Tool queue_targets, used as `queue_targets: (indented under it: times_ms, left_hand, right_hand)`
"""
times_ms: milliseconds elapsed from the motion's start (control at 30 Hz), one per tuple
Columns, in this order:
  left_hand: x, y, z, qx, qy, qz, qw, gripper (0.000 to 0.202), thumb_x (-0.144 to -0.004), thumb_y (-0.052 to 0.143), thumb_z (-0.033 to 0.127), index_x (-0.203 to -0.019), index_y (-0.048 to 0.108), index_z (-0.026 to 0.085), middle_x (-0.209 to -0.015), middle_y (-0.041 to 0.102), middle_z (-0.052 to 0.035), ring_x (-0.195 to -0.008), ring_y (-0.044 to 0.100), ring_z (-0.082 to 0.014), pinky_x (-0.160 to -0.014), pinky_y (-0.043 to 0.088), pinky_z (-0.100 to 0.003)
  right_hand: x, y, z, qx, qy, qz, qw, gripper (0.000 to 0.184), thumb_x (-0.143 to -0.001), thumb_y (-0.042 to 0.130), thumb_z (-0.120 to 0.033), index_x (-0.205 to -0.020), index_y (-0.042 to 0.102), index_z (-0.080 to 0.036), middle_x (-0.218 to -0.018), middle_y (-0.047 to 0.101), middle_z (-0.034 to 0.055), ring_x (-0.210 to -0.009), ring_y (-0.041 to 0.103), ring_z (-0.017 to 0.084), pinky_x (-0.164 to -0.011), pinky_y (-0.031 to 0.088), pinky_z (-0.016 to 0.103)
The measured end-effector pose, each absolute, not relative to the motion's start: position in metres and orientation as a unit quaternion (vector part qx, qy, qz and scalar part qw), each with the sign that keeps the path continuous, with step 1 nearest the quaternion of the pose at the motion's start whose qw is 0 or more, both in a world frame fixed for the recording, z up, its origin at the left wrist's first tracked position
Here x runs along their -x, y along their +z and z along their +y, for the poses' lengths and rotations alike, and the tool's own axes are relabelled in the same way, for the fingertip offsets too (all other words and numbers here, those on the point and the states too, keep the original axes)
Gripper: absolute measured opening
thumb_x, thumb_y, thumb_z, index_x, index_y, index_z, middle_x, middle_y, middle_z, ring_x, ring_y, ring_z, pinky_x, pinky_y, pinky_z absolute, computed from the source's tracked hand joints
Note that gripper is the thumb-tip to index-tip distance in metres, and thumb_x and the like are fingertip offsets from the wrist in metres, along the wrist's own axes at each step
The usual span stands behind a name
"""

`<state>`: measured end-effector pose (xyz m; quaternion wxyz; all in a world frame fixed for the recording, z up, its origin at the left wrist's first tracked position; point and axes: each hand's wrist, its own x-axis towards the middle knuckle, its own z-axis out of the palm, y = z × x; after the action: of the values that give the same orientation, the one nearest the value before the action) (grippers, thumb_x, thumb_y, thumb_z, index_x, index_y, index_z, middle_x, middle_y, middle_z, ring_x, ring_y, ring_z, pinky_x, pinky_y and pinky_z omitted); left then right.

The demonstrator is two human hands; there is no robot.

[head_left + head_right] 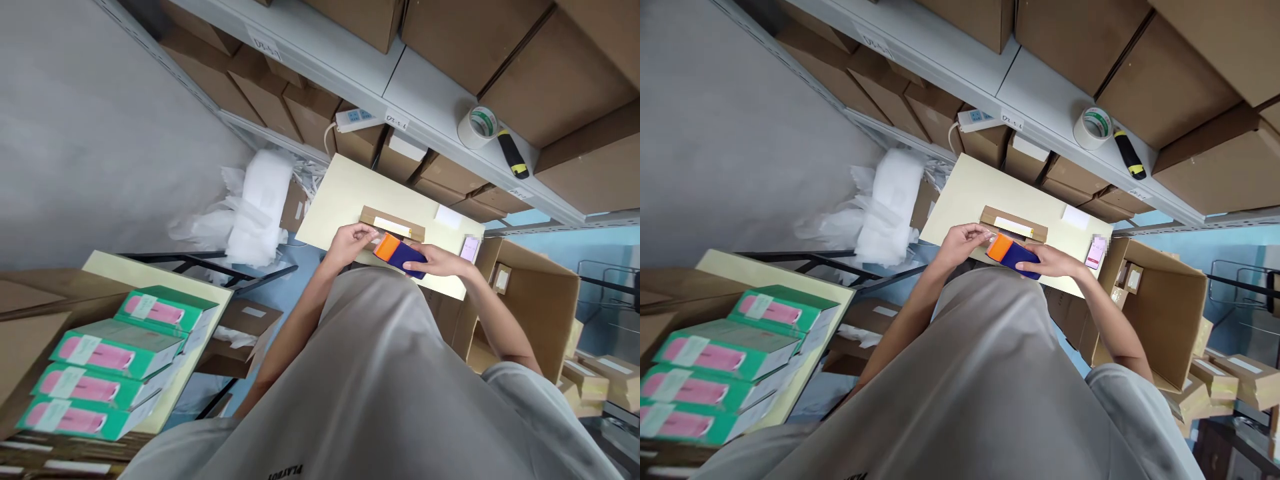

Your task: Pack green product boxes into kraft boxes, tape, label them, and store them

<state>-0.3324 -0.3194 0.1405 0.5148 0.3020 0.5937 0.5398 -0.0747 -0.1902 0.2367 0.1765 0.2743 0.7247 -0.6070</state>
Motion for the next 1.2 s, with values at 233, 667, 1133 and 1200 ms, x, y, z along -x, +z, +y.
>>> queue_targets:
  times_ms: [233,667,1133,1200]
  left_hand:
    - [0.365,0.107,-0.325,-0.161,0.594,0.635,0.466,0.055,-0.069,0.101,0.065,-0.089,0.08,0.018,-0.09,0.078,-0.0065,-0.08,0.068,-0.0175,-0.071,0.063,-0.031]
    - [0.36,0.058,-0.309,-0.072,0.587,0.649,0.478,0.04,-0.074,0.104,0.045,-0.086,0.08,0.015,-0.087,0.077,-0.0054,-0.083,0.072,-0.0162,-0.084,0.068,-0.033]
    - [0.358,0.004,-0.3,-0.039,0.514,0.658,0.549,0.046,-0.066,0.104,0.052,-0.083,0.079,0.017,-0.078,0.076,-0.0037,-0.071,0.064,-0.0142,-0.079,0.059,-0.032]
    - [0.358,0.001,-0.301,-0.042,0.507,0.633,0.584,0.053,-0.063,0.105,0.058,-0.084,0.079,0.018,-0.081,0.078,-0.0043,-0.075,0.068,-0.0158,-0.083,0.061,-0.034]
  right_hand:
    - [0.064,0.262,-0.147,-0.332,-0.637,0.655,0.233,0.066,-0.089,0.087,-0.08,-0.111,0.075,-0.019,-0.088,0.084,0.0071,-0.079,0.079,0.022,-0.068,0.061,0.031]
    - [0.09,0.197,-0.116,-0.335,-0.657,0.619,0.271,0.069,-0.077,0.096,-0.079,-0.096,0.075,-0.016,-0.076,0.08,0.0046,-0.068,0.075,0.018,-0.066,0.061,0.03]
    - [0.105,0.191,-0.118,-0.359,-0.642,0.614,0.286,0.069,-0.079,0.095,-0.08,-0.097,0.076,-0.016,-0.076,0.079,0.005,-0.069,0.073,0.018,-0.066,0.062,0.03]
    - [0.107,0.193,-0.119,-0.368,-0.637,0.611,0.294,0.069,-0.078,0.096,-0.079,-0.1,0.077,-0.016,-0.079,0.08,0.0052,-0.07,0.074,0.018,-0.066,0.062,0.029]
